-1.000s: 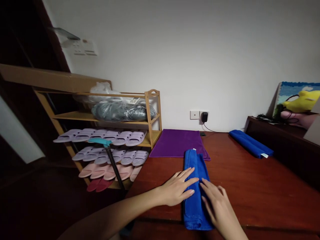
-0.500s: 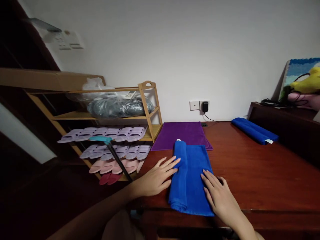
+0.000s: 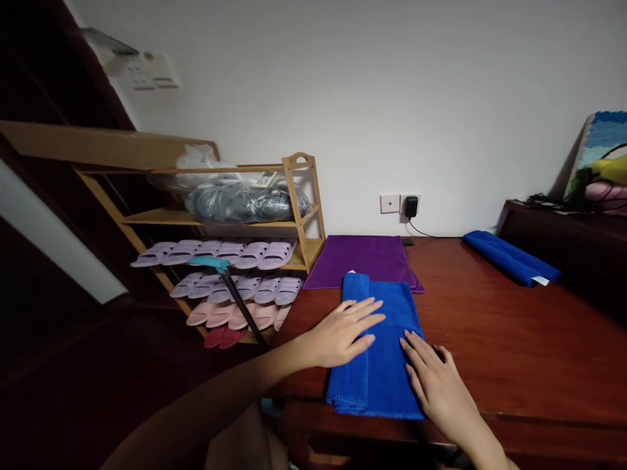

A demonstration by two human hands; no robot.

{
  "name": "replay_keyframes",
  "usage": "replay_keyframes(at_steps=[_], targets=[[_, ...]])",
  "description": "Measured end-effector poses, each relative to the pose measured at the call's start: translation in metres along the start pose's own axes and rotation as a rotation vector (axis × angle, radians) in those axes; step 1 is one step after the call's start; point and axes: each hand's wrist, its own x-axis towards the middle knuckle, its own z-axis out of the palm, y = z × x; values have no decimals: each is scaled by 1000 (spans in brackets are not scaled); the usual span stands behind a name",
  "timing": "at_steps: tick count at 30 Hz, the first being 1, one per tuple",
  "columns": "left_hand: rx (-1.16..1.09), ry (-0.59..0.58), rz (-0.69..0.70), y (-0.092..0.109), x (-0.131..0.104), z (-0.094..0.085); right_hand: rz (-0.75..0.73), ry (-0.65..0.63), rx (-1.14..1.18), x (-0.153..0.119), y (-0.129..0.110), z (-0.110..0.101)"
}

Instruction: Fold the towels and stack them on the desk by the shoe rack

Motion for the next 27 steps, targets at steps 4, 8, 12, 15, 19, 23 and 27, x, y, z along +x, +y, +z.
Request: replay_keyframes(at_steps=[4,8,12,15,19,23,27], targets=[[12,-115,-11,-4,0,19,-10,-18,-17,0,0,0],[10,-53,-44,-13,-20,15,-13,-16,-12,-1,1,0],[19,-58,-93,-20,-45,-2,-10,-1,-3,-1,1,1],[5,-79,-139,-25,-61,-12,-6,-8,-6,-1,1,0],[3,-83,-165,-28,-73,-19,9,-39,-21,-1,1,-2],[0,-84,-171,-30,-80,-22,11,-32,-33,-10,6,-2],[-23,-43,-172,-25,-91,-26,-1,-17,-62,-32,23,-5]])
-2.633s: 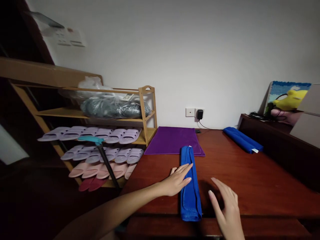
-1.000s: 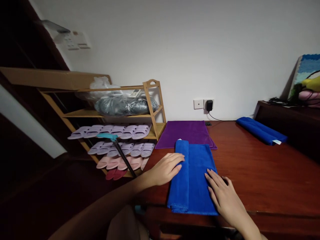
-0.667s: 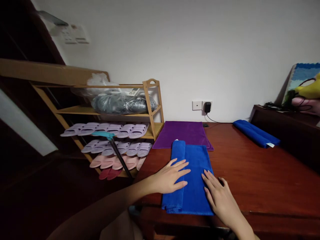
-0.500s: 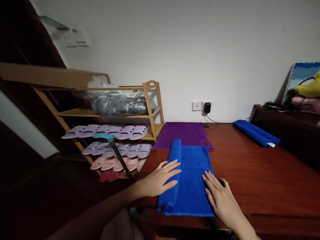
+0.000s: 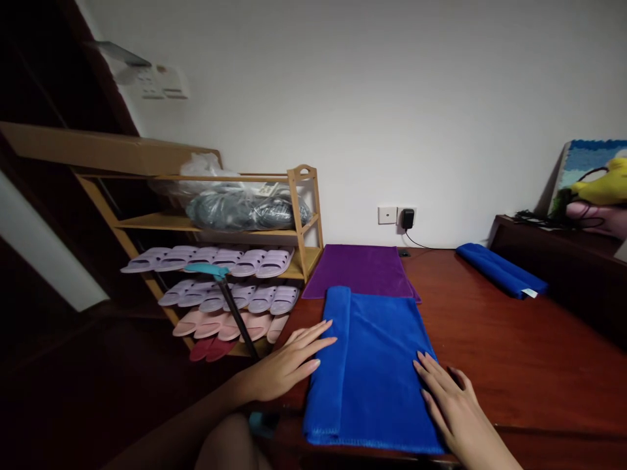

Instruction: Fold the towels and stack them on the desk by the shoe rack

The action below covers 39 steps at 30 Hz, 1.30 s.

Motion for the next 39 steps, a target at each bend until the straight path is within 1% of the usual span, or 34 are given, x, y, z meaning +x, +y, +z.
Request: replay_keyframes(at_steps=[3,5,7,9,11,14,17,19,23,27,32,34,37,39], targets=[[-27,-18,-13,3,-11,0,1,-15,-14,-13,17,-7],[-36,6,-64,1,-15,6,18,-31,-8,-11,25,-14],[-13,75,-146,-4,-16,16,65,-16,20,1,27,-22],[39,148,-220,-10,-12,27,135,6,71,19,21,-27],[97,186,-263,-13,-5,36,198,-9,119,39,10,-27],[141,167,-295,-10,9,41,223,-108,154,58,-7,-19],[98,119,-284,1,25,41,195,-222,141,62,-16,-10],[40,104,-281,9,36,42,185,-257,113,61,-17,-7],[-64,75,-304,27,60,45,169,-243,75,59,-15,-6],[-118,62,-272,46,83,52,165,-236,52,60,-14,-5],[-140,27,-243,62,101,65,155,-256,12,59,-12,-3],[-174,62,-212,64,105,68,143,-249,3,58,-10,-1],[-216,182,-157,60,108,68,136,-237,2,58,-9,1],[-175,245,-209,53,108,65,138,-237,6,58,-9,1]])
